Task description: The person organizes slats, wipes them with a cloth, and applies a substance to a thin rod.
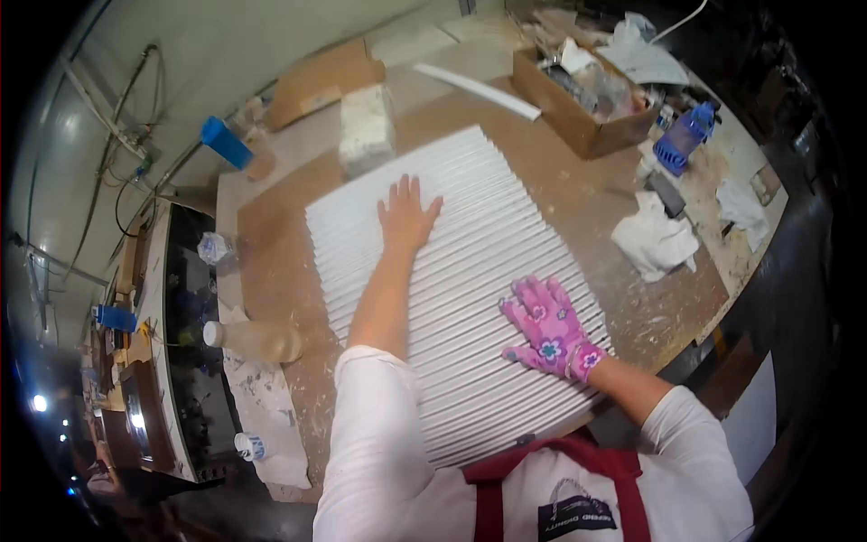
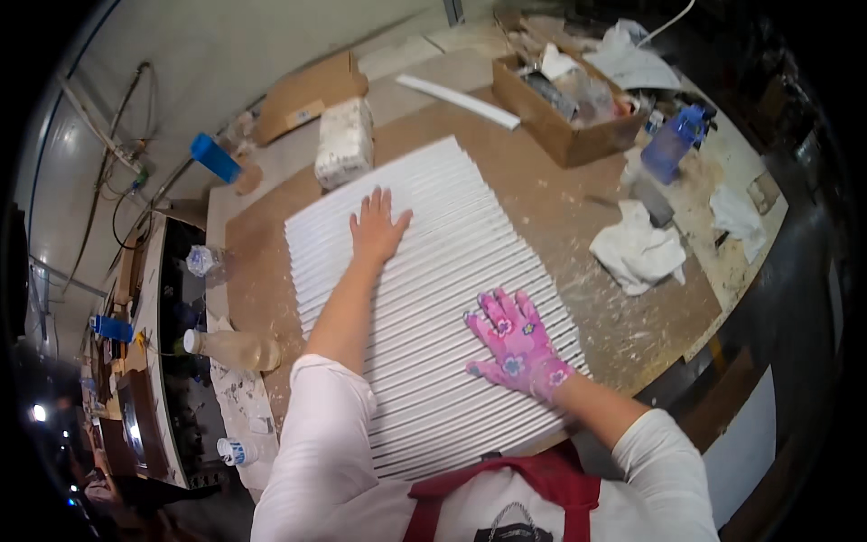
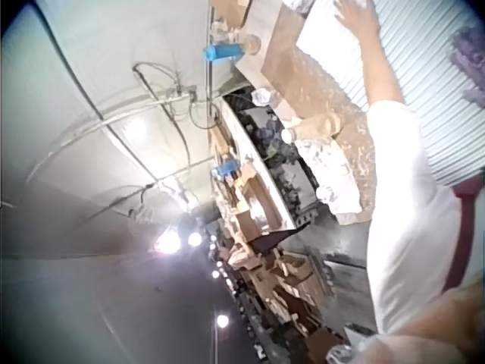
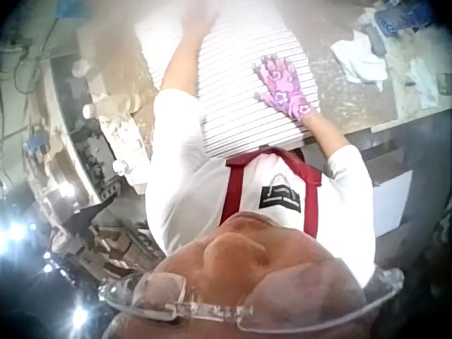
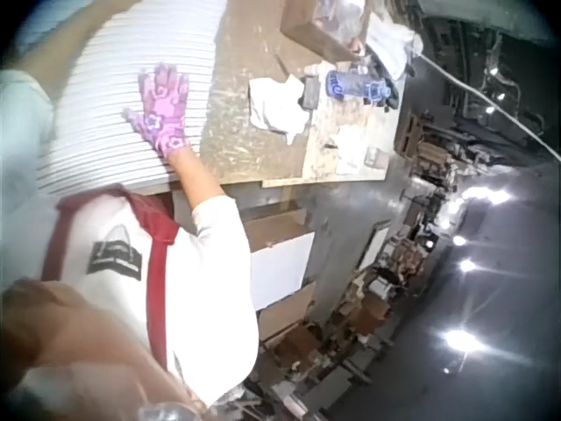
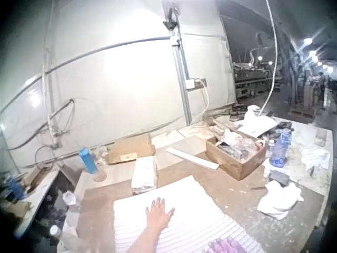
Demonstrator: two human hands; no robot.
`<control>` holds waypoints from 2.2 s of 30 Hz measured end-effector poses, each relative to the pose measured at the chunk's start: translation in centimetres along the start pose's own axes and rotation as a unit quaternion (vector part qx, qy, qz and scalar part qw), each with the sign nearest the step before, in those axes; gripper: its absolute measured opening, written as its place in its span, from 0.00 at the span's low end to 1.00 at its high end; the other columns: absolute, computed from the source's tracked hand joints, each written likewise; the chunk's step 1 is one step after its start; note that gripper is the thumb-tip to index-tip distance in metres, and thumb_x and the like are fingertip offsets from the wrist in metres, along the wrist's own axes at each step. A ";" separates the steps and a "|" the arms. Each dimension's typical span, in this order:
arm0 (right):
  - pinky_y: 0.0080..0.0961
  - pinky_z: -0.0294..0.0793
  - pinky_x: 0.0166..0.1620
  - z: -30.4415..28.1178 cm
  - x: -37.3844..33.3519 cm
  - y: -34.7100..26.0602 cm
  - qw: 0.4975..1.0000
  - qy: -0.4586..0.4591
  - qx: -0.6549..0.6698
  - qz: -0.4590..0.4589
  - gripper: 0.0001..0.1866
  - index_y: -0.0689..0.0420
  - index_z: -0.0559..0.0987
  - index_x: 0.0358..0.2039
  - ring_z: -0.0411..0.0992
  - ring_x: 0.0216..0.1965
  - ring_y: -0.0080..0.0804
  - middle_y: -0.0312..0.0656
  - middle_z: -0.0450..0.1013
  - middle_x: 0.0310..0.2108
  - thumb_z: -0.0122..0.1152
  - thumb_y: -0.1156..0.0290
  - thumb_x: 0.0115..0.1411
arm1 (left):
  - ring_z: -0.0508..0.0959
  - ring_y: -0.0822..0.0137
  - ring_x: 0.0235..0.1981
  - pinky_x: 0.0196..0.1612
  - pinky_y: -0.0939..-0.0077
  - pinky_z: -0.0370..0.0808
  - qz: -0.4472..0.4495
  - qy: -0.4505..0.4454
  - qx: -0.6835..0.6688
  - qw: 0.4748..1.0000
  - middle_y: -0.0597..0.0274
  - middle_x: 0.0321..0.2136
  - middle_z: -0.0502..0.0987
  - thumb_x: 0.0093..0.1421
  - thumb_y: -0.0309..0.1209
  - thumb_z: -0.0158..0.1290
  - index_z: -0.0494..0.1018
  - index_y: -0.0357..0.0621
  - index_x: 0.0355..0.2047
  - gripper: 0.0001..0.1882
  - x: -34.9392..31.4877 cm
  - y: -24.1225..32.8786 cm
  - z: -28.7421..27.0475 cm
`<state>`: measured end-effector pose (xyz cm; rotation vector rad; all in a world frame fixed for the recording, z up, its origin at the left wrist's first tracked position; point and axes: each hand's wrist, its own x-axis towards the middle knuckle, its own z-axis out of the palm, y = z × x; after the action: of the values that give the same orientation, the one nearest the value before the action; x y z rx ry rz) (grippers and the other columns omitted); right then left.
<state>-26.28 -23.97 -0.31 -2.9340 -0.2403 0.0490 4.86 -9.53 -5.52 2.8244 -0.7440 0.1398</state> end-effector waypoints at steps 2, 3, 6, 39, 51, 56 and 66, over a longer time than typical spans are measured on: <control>0.50 0.36 0.69 -0.7 0.4 -0.2 1.000 -0.006 0.005 0.000 0.39 0.52 0.64 0.63 0.44 0.70 0.51 0.52 0.54 0.66 0.47 0.38 0.59 | 0.50 0.53 0.69 0.65 0.42 0.48 -0.004 0.000 -0.003 1.000 0.59 0.69 0.50 0.62 0.60 0.42 0.53 0.48 0.67 0.41 -0.1 -0.5 0.3; 0.50 0.36 0.69 -0.1 0.1 -0.1 1.000 0.000 0.002 0.000 0.39 0.52 0.64 0.63 0.45 0.69 0.51 0.52 0.54 0.66 0.47 0.39 0.59 | 0.49 0.54 0.69 0.66 0.42 0.47 -0.003 -0.011 -0.009 1.000 0.59 0.69 0.50 0.62 0.60 0.42 0.53 0.48 0.67 0.41 -0.1 -0.3 0.5; 0.50 0.36 0.69 -0.1 0.2 0.3 1.000 -0.004 -0.003 0.004 0.39 0.52 0.64 0.63 0.45 0.69 0.50 0.52 0.54 0.66 0.48 0.39 0.59 | 0.48 0.55 0.70 0.67 0.43 0.44 0.002 -0.025 -0.016 1.000 0.60 0.69 0.49 0.62 0.60 0.40 0.53 0.49 0.68 0.41 0.8 0.5 0.3; 0.50 0.36 0.69 0.6 1.1 0.4 1.000 -0.017 -0.001 0.011 0.39 0.50 0.62 0.64 0.42 0.70 0.51 0.50 0.50 0.68 0.46 0.38 0.60 | 0.47 0.52 0.69 0.65 0.38 0.47 -0.011 -0.021 -0.010 1.000 0.60 0.69 0.49 0.65 0.57 0.37 0.51 0.49 0.68 0.37 8.6 -1.7 0.6; 0.48 0.38 0.69 0.2 1.1 0.1 1.000 0.001 0.013 0.022 0.36 0.51 0.65 0.62 0.46 0.69 0.49 0.50 0.54 0.67 0.48 0.42 0.60 | 0.49 0.53 0.69 0.67 0.43 0.45 0.065 -0.015 -0.013 0.998 0.57 0.68 0.51 0.65 0.50 0.43 0.53 0.46 0.67 0.35 -1.3 -5.7 -1.9; 0.48 0.38 0.69 0.3 1.3 0.2 1.000 0.006 0.016 0.023 0.36 0.52 0.65 0.62 0.45 0.70 0.50 0.50 0.53 0.67 0.50 0.42 0.60 | 0.49 0.54 0.69 0.67 0.43 0.44 0.063 -0.008 -0.021 0.998 0.60 0.69 0.50 0.64 0.50 0.44 0.52 0.49 0.68 0.36 -1.6 -5.5 -2.0; 0.47 0.37 0.69 0.7 2.0 0.1 0.999 0.024 0.001 0.023 0.36 0.50 0.64 0.63 0.45 0.70 0.48 0.49 0.53 0.67 0.49 0.41 0.60 | 0.51 0.53 0.68 0.66 0.43 0.46 0.170 -0.037 0.000 0.985 0.59 0.68 0.52 0.64 0.46 0.47 0.54 0.47 0.66 0.34 -5.7 -3.7 -3.0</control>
<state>-24.31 -23.65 -1.02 -2.9339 -0.1656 -0.0142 1.63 -3.03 -4.13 2.6890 -1.2382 0.0878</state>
